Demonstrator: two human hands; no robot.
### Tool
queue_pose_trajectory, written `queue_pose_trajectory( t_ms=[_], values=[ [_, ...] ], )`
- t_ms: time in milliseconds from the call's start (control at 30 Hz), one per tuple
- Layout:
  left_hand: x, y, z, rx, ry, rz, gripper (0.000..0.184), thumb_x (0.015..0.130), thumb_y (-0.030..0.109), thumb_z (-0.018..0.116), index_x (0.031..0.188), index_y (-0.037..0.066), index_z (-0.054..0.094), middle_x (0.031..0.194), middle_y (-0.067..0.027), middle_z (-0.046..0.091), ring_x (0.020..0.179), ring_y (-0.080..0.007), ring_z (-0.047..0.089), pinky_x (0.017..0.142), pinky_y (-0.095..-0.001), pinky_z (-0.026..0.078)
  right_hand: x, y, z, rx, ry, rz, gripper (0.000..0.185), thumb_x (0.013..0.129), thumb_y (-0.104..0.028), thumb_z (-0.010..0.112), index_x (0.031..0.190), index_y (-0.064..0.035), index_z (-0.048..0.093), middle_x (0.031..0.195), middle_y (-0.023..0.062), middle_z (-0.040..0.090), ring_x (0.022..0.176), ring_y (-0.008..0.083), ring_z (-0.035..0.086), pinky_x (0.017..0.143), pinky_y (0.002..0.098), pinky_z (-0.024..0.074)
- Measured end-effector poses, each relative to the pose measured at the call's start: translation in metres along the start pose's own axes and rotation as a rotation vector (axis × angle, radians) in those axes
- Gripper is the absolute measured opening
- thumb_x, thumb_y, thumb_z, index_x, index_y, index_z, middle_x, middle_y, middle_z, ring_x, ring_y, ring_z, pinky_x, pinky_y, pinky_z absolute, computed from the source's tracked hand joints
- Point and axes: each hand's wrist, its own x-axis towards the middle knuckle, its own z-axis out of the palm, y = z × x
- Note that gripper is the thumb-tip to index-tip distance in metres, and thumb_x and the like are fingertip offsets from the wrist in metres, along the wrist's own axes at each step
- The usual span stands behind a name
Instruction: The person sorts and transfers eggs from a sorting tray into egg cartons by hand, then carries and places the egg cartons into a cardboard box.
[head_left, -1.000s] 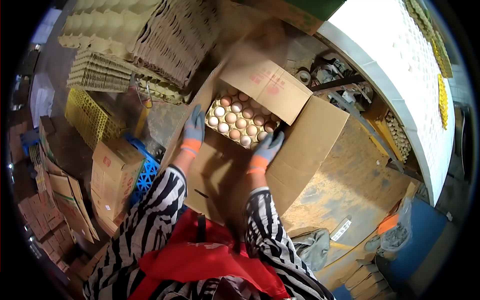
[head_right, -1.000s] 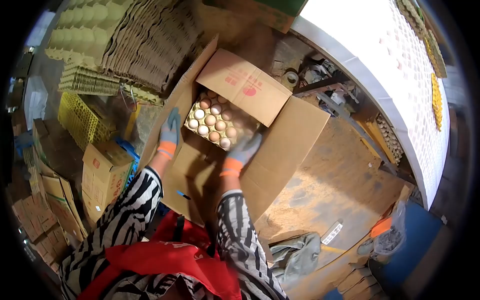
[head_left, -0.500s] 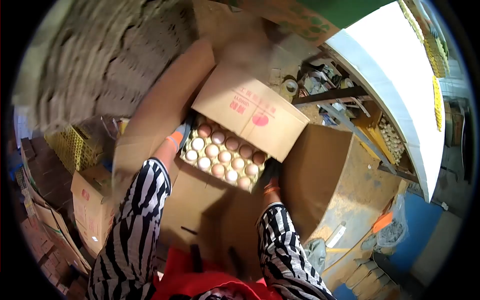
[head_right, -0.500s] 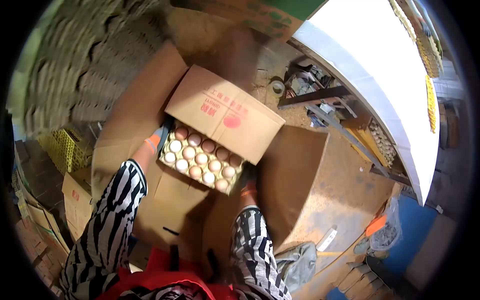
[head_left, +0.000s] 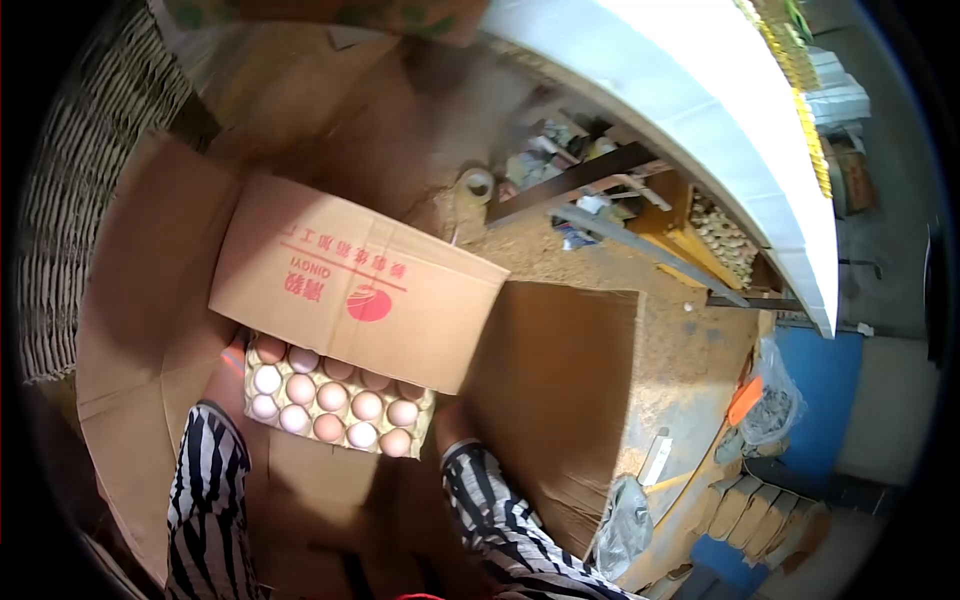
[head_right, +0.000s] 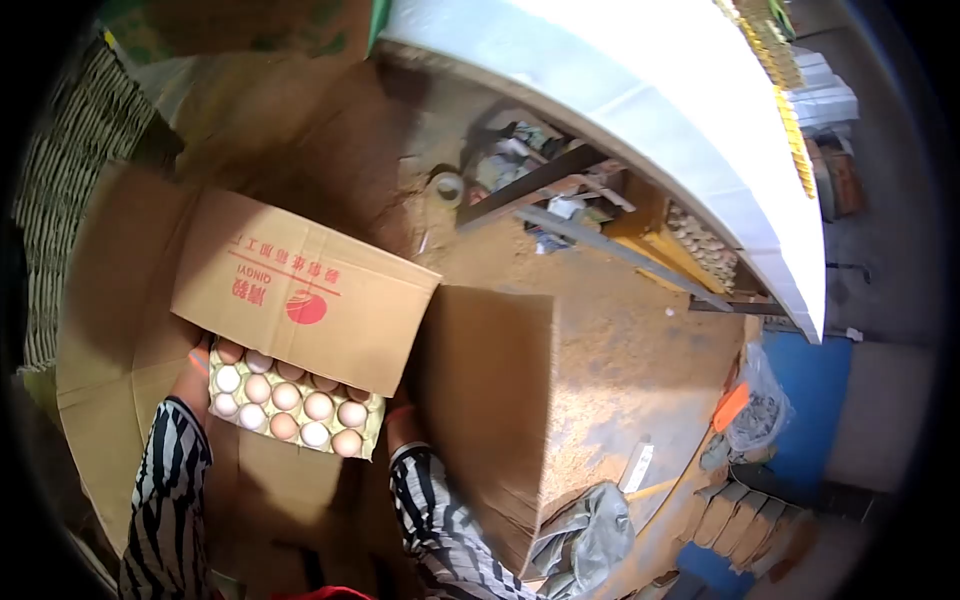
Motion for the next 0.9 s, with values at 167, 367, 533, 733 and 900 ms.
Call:
queue_pose_trajectory(
  t_ms=[167,367,533,733,900],
  values=[
    [-0.013,0.008,-0.002,-0.025,-0.003,0.021,0.047,0.107,0.035,0.043,0.137,0.001,0.054,0.133,-0.0191,0.059,0.122,-0.0312,0.055,0.102,-0.0387,0.044,-0.015,-0.012,0.009,0.155,-0.036,0.078,0.044,0.100,-0.049,0.047,0.123,-0.0153,0.065,0.108,0.0074,0.069,0.094,0.0249,0.064,0.075,0.0451,0.0555],
    [-0.071,0.001,-0.015,-0.059,-0.015,-0.017,0.046,0.107,0.035,0.043,0.138,0.002,0.054,0.134,-0.0179,0.059,0.123,-0.0296,0.054,0.103,-0.0382,0.043,-0.077,-0.039,0.027,0.324,-0.027,0.327,0.049,0.098,-0.058,0.050,0.124,-0.0188,0.066,0.111,0.0062,0.071,0.095,0.0250,0.066,0.074,0.0464,0.0581],
    [-0.144,-0.001,-0.055,-0.100,0.013,-0.077,0.046,0.107,0.035,0.043,0.138,0.002,0.054,0.134,-0.0169,0.059,0.123,-0.0283,0.054,0.104,-0.0379,0.043,-0.162,-0.070,0.037,0.358,-0.195,0.172,0.046,0.103,-0.049,0.049,0.131,-0.0148,0.061,0.118,0.0048,0.068,0.100,0.0216,0.064,0.083,0.0389,0.0557],
    [-0.252,0.042,-0.122,-0.166,0.067,-0.128,0.046,0.107,0.035,0.043,0.139,0.003,0.054,0.135,-0.0157,0.058,0.124,-0.0267,0.053,0.104,-0.0374,0.042,-0.210,-0.046,-0.012,0.235,-0.348,0.145,0.042,0.105,-0.036,0.048,0.135,-0.0076,0.058,0.127,0.0056,0.063,0.112,0.0181,0.058,0.096,0.0334,0.0476],
    [-0.313,0.088,-0.160,-0.220,0.098,-0.107,0.046,0.107,0.035,0.044,0.139,0.003,0.053,0.135,-0.0148,0.058,0.124,-0.0253,0.053,0.105,-0.0371,0.042,-0.289,-0.055,-0.017,0.115,-0.427,0.094,0.038,0.105,-0.030,0.049,0.135,-0.0075,0.057,0.128,0.0051,0.061,0.114,0.0174,0.056,0.099,0.0330,0.0460]
  ],
)
